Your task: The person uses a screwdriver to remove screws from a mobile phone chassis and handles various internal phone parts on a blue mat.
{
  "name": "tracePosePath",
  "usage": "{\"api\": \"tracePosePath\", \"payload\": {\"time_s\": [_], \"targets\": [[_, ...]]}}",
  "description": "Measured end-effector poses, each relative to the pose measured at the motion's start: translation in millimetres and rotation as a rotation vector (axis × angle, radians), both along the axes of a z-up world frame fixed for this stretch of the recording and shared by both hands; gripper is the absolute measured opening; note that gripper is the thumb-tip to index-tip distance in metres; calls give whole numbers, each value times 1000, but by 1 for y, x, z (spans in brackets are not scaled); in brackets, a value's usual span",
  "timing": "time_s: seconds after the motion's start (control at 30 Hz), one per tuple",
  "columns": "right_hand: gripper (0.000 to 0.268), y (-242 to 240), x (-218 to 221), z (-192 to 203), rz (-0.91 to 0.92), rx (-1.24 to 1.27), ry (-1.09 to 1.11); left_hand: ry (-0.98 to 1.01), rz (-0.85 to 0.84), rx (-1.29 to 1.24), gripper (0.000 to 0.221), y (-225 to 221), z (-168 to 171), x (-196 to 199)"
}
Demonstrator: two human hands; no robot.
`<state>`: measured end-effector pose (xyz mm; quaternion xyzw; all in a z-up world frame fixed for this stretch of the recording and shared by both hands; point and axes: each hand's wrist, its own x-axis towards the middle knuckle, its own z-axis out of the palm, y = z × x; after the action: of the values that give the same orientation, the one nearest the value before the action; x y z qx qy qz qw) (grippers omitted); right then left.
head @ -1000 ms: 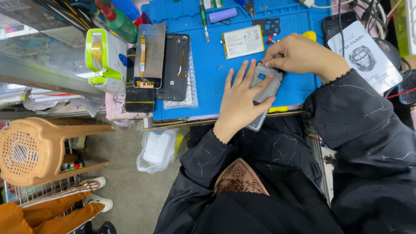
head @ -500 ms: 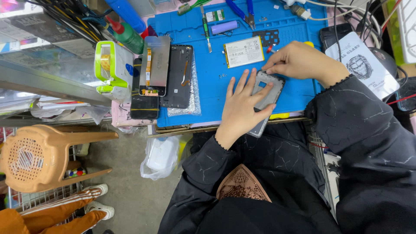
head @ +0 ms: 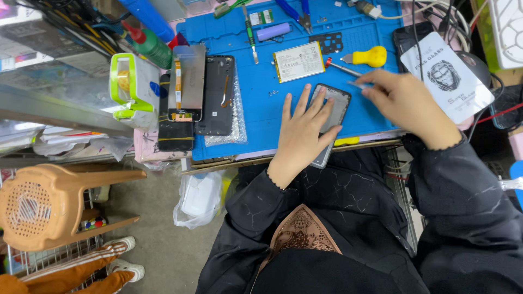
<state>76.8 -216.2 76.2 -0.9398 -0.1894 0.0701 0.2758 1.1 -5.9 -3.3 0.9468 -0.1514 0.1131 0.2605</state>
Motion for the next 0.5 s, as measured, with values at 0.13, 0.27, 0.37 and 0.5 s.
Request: {"api": "tracePosePath", "payload": {"time_s": [0.13,0.27,0.37,0.5], "targets": [[24,5,-24,-11,-56,44,-64,-27,-28,139,58,-8,-6,-2],[27,3,-27,-25,31,116,-211,-10,-89,6,68,-18,-2,-4],[27,0,-26,-33,57,112,-238,1,-99,-58,74,-23,-2,-5],[26,1,-24,-34,-24,66,-126,3,-86,-82,71,-22,-8,-5]]}}
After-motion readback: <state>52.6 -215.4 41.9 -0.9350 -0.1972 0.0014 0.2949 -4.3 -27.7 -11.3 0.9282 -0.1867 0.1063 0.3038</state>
